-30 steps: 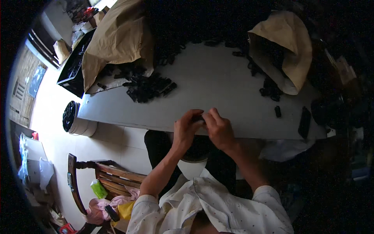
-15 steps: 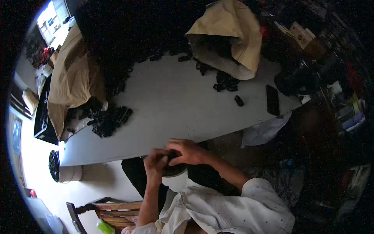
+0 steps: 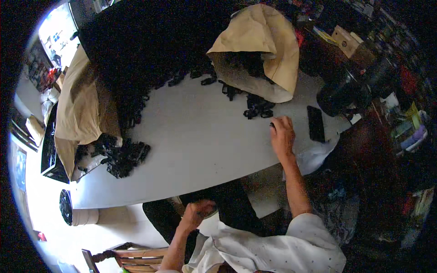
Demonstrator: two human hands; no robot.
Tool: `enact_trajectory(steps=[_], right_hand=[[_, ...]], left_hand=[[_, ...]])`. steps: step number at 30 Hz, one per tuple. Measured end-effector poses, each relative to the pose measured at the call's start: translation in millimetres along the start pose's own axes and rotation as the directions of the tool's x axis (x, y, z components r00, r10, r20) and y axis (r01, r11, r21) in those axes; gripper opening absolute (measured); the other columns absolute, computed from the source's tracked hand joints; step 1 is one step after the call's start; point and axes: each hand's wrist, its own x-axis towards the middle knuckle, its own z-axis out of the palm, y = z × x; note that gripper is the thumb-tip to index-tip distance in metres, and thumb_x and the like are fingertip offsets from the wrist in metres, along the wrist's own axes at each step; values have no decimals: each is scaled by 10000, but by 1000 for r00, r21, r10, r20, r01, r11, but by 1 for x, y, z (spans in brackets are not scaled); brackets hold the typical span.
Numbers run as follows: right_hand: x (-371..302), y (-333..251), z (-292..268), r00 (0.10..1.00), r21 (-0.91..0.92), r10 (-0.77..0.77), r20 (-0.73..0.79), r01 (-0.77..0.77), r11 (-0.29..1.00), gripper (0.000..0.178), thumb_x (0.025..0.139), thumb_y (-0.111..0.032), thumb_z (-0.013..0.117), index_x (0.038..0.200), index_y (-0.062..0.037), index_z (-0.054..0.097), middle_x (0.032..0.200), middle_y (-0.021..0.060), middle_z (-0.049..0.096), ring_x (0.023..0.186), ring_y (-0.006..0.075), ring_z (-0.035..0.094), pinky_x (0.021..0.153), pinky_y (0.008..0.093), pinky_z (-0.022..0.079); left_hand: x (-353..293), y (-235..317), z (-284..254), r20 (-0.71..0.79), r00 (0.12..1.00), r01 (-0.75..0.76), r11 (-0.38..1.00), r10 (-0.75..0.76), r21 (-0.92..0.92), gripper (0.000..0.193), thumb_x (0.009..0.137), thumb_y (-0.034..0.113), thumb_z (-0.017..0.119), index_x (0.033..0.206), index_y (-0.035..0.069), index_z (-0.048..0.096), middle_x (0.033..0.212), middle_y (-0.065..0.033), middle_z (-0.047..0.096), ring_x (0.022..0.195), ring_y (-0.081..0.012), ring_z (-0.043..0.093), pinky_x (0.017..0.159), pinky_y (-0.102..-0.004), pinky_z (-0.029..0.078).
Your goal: Sorting and organizing small metal clips from a paper bag onto a table.
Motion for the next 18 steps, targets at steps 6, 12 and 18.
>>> enact_trajectory(steps=[6,12,18], right_hand=[[41,-34,32,988,-106,-104,114,116,988,364,681,-54,639,1038,-71,569,1012,146,501,951,324,463,803,430,394],[25,-45,66,929,-30,-351,120,357,934,377,648,-94,671,1016,-73,592,1118,170,461,1042,343,426,851,444,380],[49,-44,36,936,299,-316,154,260,918,311,738,-60,622,1042,-45,564,1126,155,469,1057,349,439,876,425,382]], left_hand=[[20,19,1,-2,957,-283,940,289,189,217,781,29,597,996,37,629,909,-150,647,750,-247,632,676,-308,493],[30,37,-4,57,968,-249,949,243,195,204,787,37,600,988,42,635,890,-152,648,734,-242,627,668,-309,491],[41,52,-31,-117,961,-226,955,251,193,264,716,-32,592,964,41,640,867,-149,649,800,-265,625,702,-326,485]])
